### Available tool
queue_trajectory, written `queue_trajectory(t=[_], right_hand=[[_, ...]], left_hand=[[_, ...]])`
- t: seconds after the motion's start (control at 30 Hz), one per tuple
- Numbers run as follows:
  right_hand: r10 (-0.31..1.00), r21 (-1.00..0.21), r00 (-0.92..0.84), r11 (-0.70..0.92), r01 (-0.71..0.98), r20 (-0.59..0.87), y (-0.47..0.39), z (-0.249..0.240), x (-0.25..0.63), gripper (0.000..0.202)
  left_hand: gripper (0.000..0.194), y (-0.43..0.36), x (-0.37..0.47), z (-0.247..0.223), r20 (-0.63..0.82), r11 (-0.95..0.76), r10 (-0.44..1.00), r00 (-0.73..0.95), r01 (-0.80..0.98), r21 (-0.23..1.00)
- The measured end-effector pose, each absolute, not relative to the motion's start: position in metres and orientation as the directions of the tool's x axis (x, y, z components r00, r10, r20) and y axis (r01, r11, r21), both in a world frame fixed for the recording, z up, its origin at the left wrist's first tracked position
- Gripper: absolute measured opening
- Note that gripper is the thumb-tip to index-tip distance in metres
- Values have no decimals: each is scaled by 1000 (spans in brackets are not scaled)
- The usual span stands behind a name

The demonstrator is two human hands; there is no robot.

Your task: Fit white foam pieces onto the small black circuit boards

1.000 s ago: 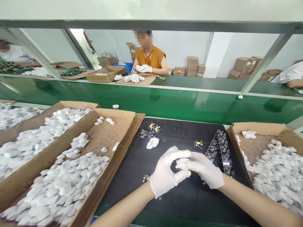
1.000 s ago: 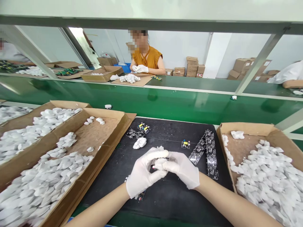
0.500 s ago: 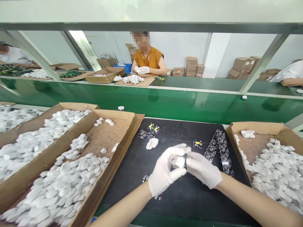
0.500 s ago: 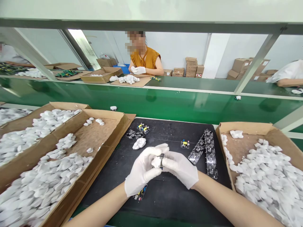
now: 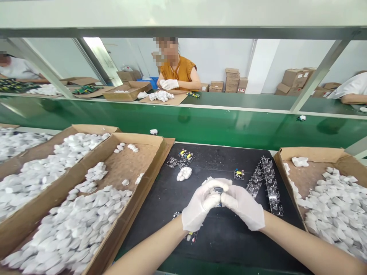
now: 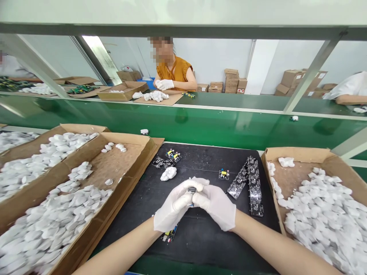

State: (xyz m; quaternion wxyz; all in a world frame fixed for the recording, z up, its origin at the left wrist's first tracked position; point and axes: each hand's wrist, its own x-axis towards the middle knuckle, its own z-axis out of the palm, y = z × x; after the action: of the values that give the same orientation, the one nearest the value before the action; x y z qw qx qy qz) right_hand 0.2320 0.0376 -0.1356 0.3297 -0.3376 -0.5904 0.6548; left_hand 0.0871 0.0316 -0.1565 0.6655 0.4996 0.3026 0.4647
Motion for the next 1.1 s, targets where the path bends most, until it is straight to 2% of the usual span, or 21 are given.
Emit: queue_trajectory(t=[0.2, 0.37, 0.47, 0.57, 0.67, 0.77, 0.93, 1.1], right_hand=[[845, -993, -530, -110, -50, -67, 37, -140, 226, 41], [810, -952, -578, -242, -186, -93, 34, -130, 222, 38], [797, -956, -602, -210, -207, -45, 35, -127, 227, 38], [798, -971, -602, -165, -175, -27, 36, -130, 232, 45], [809, -990, -584, -119, -69, -57, 36, -131, 235, 47], [792, -996, -606, -91, -3, -70, 35, -128, 235, 43], [709, -967, -702, -218, -132, -64, 36, -127, 233, 45], [658, -940, -753, -263, -218, -10, 38, -126, 232, 38]], left_hand=[[38, 31, 89, -155, 54, 48, 953, 297, -325, 945], [53, 31, 81, -156, 119, -16, 928, 354, -282, 959], [43, 31, 81, -156, 241, -212, 926, 290, -128, 969], [44, 30, 83, -158, 417, -444, 887, 197, 122, 888], [41, 30, 84, -161, 517, -542, 840, 164, 296, 787], [39, 28, 84, -160, 590, -598, 793, 152, 374, 708], [39, 26, 84, -155, 653, -666, 739, 162, 315, 676], [39, 26, 82, -157, 605, -646, 749, 270, 96, 757]])
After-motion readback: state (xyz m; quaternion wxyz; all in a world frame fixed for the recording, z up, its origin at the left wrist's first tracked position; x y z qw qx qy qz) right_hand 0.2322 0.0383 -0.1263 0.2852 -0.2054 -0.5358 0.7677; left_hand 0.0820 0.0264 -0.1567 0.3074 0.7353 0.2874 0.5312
